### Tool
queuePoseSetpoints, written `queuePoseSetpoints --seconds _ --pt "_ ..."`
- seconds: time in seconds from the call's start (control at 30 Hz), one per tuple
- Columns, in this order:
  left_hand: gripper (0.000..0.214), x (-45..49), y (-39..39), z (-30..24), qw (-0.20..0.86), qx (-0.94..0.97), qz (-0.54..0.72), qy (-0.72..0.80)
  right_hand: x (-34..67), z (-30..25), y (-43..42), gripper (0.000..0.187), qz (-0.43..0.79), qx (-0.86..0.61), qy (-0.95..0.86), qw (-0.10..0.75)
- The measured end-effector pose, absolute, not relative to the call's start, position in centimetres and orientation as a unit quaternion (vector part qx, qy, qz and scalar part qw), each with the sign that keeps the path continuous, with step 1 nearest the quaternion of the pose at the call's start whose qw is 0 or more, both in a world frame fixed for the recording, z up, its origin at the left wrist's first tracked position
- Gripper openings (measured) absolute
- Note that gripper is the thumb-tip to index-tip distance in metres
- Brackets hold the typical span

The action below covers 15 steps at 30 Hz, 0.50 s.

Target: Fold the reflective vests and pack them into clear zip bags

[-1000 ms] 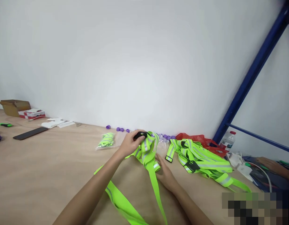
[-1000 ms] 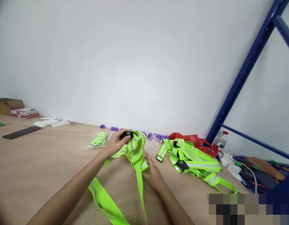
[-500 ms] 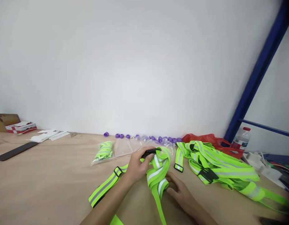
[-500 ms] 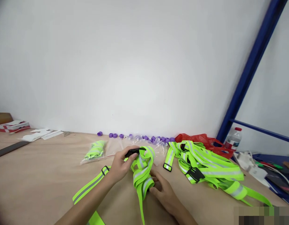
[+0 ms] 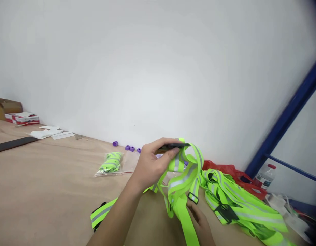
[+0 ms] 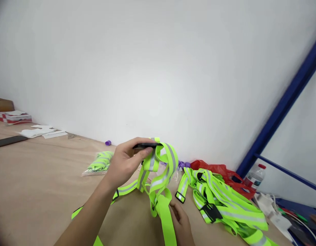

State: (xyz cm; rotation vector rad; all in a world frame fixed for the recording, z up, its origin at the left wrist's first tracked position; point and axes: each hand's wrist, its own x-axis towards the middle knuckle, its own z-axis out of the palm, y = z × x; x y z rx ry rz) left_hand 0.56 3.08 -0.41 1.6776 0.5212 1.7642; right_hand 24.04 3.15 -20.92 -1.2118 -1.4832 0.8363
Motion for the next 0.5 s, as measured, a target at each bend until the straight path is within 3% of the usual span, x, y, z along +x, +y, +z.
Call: queuePoseSetpoints --seconds 0.23,0.4,0.5 --pt "0.013 -0.9 2.9 -0.2 0.320 0.688 0.598 0.258 23.9 -19.1 2.5 0.053 0.208 -0.491 -0.678 0.505" --pt "0.009 -1.9 2.5 0.0 0.272 0.787 0.464 0.303 21.0 -10.1 0.4 0.028 0.038 -0.362 -0.791 0.491" --pt "0.006 -2.6 1.0 0.9 0.231 0.841 0.358 0.332 19.1 -3.9 -2.1 0.024 -0.004 -0.291 -0.846 0.447"
